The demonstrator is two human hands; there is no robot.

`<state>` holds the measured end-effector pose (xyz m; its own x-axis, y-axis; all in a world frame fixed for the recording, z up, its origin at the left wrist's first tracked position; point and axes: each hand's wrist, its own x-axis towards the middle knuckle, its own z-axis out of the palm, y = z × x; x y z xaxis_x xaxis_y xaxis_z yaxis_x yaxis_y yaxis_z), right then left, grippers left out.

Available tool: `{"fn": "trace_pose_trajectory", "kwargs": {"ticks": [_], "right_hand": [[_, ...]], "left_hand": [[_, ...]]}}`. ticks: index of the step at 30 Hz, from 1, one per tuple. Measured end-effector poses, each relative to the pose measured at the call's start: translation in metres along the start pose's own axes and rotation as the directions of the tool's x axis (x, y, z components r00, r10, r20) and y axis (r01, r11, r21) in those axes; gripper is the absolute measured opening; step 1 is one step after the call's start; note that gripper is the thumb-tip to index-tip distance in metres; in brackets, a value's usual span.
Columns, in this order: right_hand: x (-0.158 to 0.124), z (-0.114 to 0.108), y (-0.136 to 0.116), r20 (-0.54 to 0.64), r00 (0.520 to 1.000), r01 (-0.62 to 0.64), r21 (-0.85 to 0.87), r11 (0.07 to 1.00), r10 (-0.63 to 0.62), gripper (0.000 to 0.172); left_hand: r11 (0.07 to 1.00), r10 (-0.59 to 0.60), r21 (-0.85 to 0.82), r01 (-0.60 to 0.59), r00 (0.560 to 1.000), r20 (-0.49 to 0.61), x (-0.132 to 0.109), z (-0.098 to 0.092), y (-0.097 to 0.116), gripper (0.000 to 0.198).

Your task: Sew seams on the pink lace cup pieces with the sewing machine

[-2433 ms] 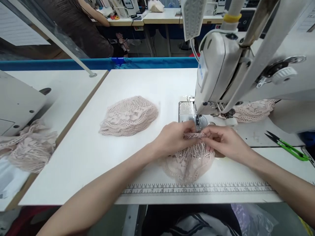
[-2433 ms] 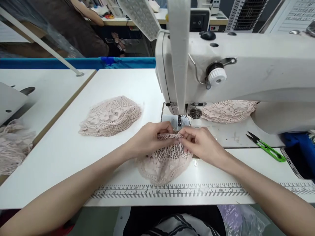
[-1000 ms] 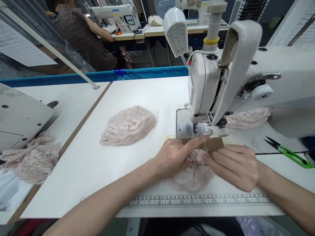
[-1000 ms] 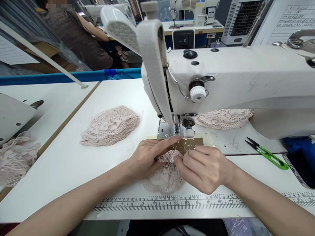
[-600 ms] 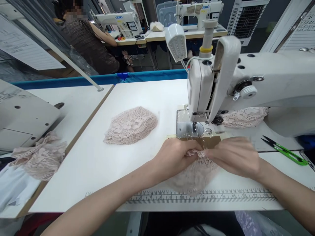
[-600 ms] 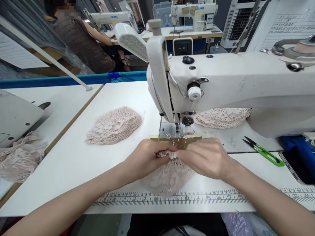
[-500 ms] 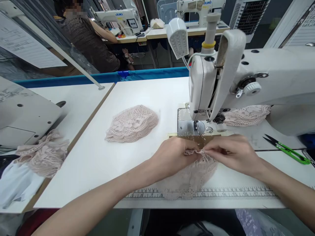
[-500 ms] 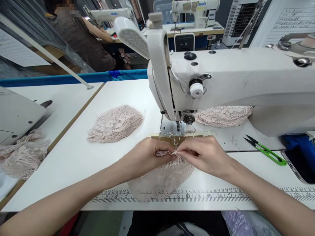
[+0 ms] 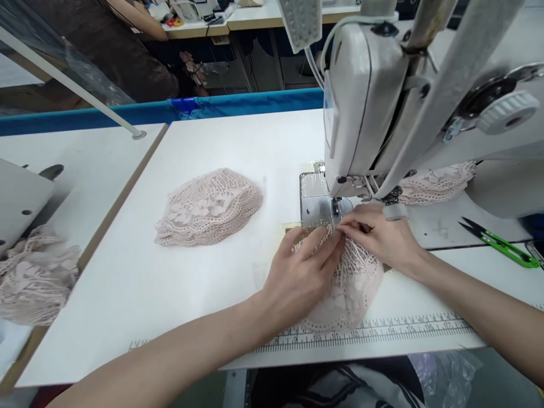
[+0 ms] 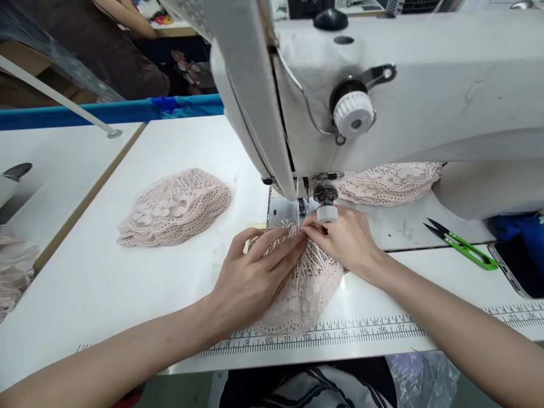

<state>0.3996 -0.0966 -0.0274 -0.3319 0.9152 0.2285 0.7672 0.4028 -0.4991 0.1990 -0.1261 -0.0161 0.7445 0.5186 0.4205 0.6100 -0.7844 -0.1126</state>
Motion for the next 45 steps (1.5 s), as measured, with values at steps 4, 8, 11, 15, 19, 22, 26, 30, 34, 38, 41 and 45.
{"fn": "trace_pose_trajectory", "kwargs": {"ticks": [4, 8, 11, 15, 19, 22, 26, 30, 34, 38, 41, 45], "right_hand": [[-0.004, -0.005, 0.002, -0.111, 0.987, 0.09, -0.235, 0.968, -0.119, 0.023], [-0.012, -0.011, 0.0, -0.156, 0.918, 0.265, -0.446, 0.855, -0.365, 0.02], [-0.015, -0.011, -0.003, -0.087, 0.911, 0.303, -0.521, 0.798, -0.403, 0.025], [-0.014, -0.01, -0.002, -0.049, 0.92, 0.292, -0.576, 0.764, -0.388, 0.024], [-0.012, -0.012, -0.002, -0.043, 0.922, 0.287, -0.592, 0.753, -0.385, 0.024], [-0.01, -0.012, -0.002, -0.042, 0.928, 0.274, -0.595, 0.756, -0.37, 0.025], [-0.009, -0.011, -0.001, -0.035, 0.934, 0.265, -0.603, 0.753, -0.356, 0.026], [-0.01, -0.01, 0.001, -0.026, 0.944, 0.246, -0.608, 0.755, -0.328, 0.027], [-0.009, -0.011, 0.0, -0.032, 0.944, 0.239, -0.621, 0.746, -0.329, 0.028], [-0.009, -0.012, -0.002, -0.035, 0.944, 0.232, -0.634, 0.738, -0.327, 0.029], [-0.009, -0.013, -0.003, -0.027, 0.954, 0.213, -0.64, 0.738, -0.299, 0.029], [-0.01, -0.012, -0.003, -0.019, 0.957, 0.211, -0.637, 0.741, -0.289, 0.03]], "left_hand": [[1.0, -0.029, -0.008, 0.029, 1.0, 0.009, 0.0, 0.002, 0.0, 0.025], [0.996, -0.071, -0.05, 0.072, 0.997, 0.017, 0.006, 0.007, -0.007, 0.025], [0.996, -0.07, -0.053, 0.071, 0.997, 0.013, 0.009, 0.009, -0.011, 0.026], [0.998, -0.066, 0.025, 0.066, 0.998, 0.014, 0.007, 0.008, -0.011, 0.028], [0.996, -0.076, 0.056, 0.074, 0.996, 0.035, 0.006, 0.007, -0.01, 0.028], [0.995, -0.087, 0.058, 0.084, 0.995, 0.05, 0.008, 0.007, -0.012, 0.029], [0.995, -0.09, 0.056, 0.087, 0.994, 0.054, 0.01, 0.007, -0.012, 0.029], [0.994, -0.1, 0.052, 0.097, 0.994, 0.051, 0.011, 0.008, -0.011, 0.029], [0.993, -0.106, 0.06, 0.102, 0.993, 0.051, 0.011, 0.009, -0.011, 0.03], [0.993, -0.106, 0.066, 0.103, 0.993, 0.047, 0.011, 0.009, -0.01, 0.03], [0.992, -0.106, 0.069, 0.104, 0.994, 0.036, 0.011, 0.01, -0.01, 0.03], [0.993, -0.1, 0.07, 0.098, 0.995, 0.026, 0.011, 0.01, -0.01, 0.03]]}}
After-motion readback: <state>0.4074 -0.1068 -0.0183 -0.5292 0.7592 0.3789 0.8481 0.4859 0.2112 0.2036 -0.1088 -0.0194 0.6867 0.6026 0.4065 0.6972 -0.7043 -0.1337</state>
